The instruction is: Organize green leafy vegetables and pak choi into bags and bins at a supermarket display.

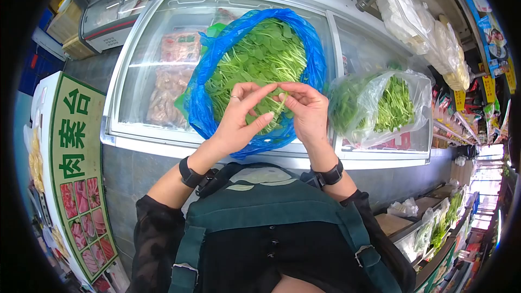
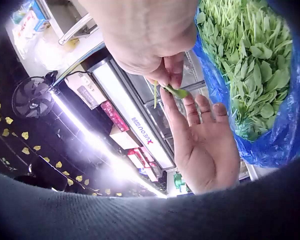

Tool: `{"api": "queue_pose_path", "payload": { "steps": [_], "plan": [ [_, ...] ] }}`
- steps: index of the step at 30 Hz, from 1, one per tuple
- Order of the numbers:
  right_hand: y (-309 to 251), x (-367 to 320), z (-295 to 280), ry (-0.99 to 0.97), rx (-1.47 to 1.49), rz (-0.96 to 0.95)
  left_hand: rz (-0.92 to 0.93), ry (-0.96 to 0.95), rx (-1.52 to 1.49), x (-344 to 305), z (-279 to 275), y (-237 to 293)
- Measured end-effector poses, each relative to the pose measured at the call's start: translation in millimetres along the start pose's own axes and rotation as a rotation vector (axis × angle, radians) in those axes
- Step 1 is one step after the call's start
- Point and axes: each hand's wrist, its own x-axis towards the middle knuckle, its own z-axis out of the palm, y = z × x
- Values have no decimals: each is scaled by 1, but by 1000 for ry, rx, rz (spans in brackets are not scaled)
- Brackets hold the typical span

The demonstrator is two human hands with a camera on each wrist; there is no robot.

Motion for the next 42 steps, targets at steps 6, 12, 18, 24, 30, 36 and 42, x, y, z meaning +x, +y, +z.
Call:
{"api": "queue_pose_path", "payload": {
  "steps": [6,12,18,24,30,36,42],
  "plan": [
    [1,-5,-9,22,131,2,170,48,374,1,11,2],
    [-2,-8,-17,11,168,-1,219,46,540,2,16,11],
    [-6,-10,-22,-8,193,-7,225,80,569,2,18,12],
    [-8,-13,-22,-61,171,30,-249,137,-377,-2,20,8],
    [-5,-15,-11,-159,109,121,-364,196,-592,-11,2,1],
    [-10,-14,9,-258,81,240,-434,324,-685,-36,-26,5],
    [-3,-13,13,-315,55,291,-348,591,-682,-81,-90,0]
  ]
}}
